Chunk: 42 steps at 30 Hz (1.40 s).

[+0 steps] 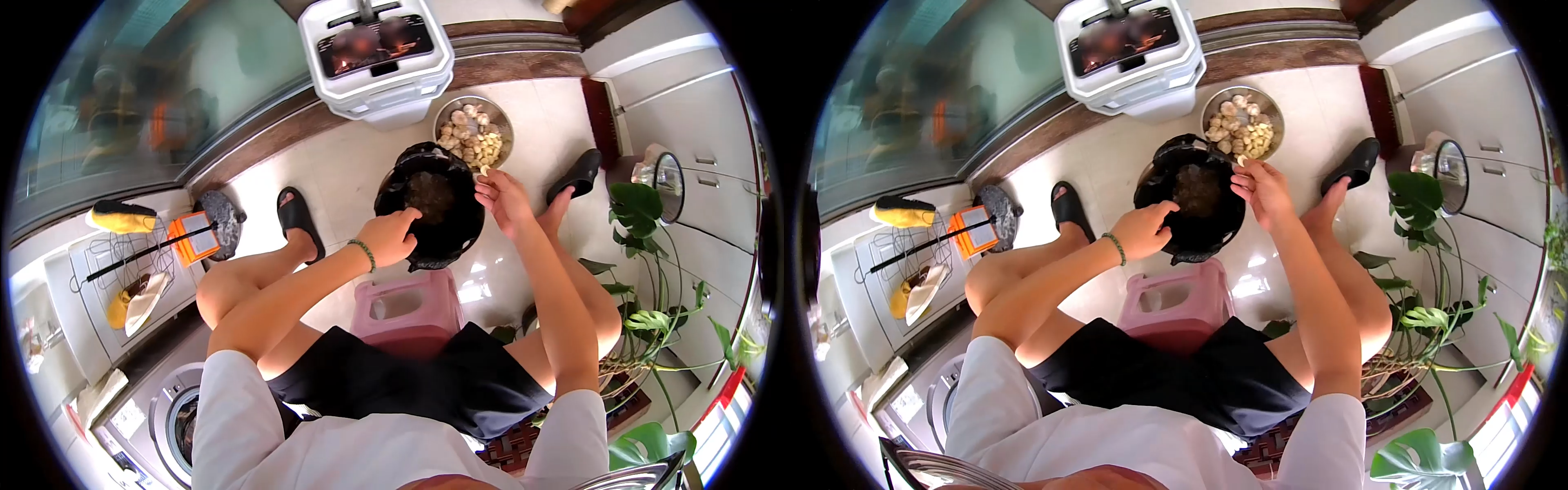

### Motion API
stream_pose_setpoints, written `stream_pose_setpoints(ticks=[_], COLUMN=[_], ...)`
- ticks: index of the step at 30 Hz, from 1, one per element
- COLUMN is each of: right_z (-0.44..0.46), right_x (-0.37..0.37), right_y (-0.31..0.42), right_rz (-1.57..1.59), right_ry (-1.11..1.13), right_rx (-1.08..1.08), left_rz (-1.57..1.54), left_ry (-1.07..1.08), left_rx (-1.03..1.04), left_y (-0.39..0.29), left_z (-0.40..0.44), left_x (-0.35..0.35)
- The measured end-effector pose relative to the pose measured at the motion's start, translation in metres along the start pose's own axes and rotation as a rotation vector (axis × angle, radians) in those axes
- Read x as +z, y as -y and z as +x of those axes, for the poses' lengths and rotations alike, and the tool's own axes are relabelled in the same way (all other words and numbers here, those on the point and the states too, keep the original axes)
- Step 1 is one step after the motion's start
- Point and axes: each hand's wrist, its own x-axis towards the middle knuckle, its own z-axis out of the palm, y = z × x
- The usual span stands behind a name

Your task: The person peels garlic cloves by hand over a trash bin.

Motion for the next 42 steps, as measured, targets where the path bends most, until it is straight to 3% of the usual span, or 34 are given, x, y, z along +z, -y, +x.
stream_pose_setpoints(ticks=[4,10,12,13,15,19,22,28,34,39,42], right_z=[0.023,0.025,0.020,0.016,0.002,-0.040,-0.063,-0.060,-0.060,-0.049,-0.042], right_x=[-0.019,-0.009,-0.004,0.001,0.017,0.056,0.080,0.076,0.080,0.075,0.073], right_y=[-0.007,-0.009,-0.018,-0.021,-0.026,-0.022,-0.014,-0.025,-0.022,-0.029,-0.032], right_rz=[0.047,0.064,-0.377,-0.378,-0.753,-0.870,-0.966,-1.057,-1.113,-0.909,-0.849], right_ry=[-0.115,-0.348,-0.279,-0.279,-0.159,0.069,0.384,0.465,0.458,0.423,0.390], right_rx=[0.028,-0.138,-0.302,-0.300,-0.603,-0.773,-0.839,-0.766,-0.922,-0.637,-0.553], left_rz=[-0.056,-0.181,-0.249,-0.358,-0.470,-0.811,-1.003,-1.058,-1.101,-1.148,-1.165], left_ry=[0.018,0.064,0.095,0.148,0.201,0.246,0.243,0.260,0.323,0.293,0.271], left_rx=[-0.007,-0.029,-0.053,-0.119,-0.188,-0.332,-0.383,-0.300,-0.241,-0.346,-0.298], left_y=[0.005,0.007,0.006,0.006,0.009,0.008,-0.006,-0.011,-0.010,-0.011,-0.002], left_z=[0.004,0.012,0.015,0.018,0.021,0.024,0.022,0.016,0.014,0.014,0.014], left_x=[0.006,-0.001,-0.007,-0.010,-0.010,-0.010,-0.025,-0.031,-0.036,-0.039,-0.034])
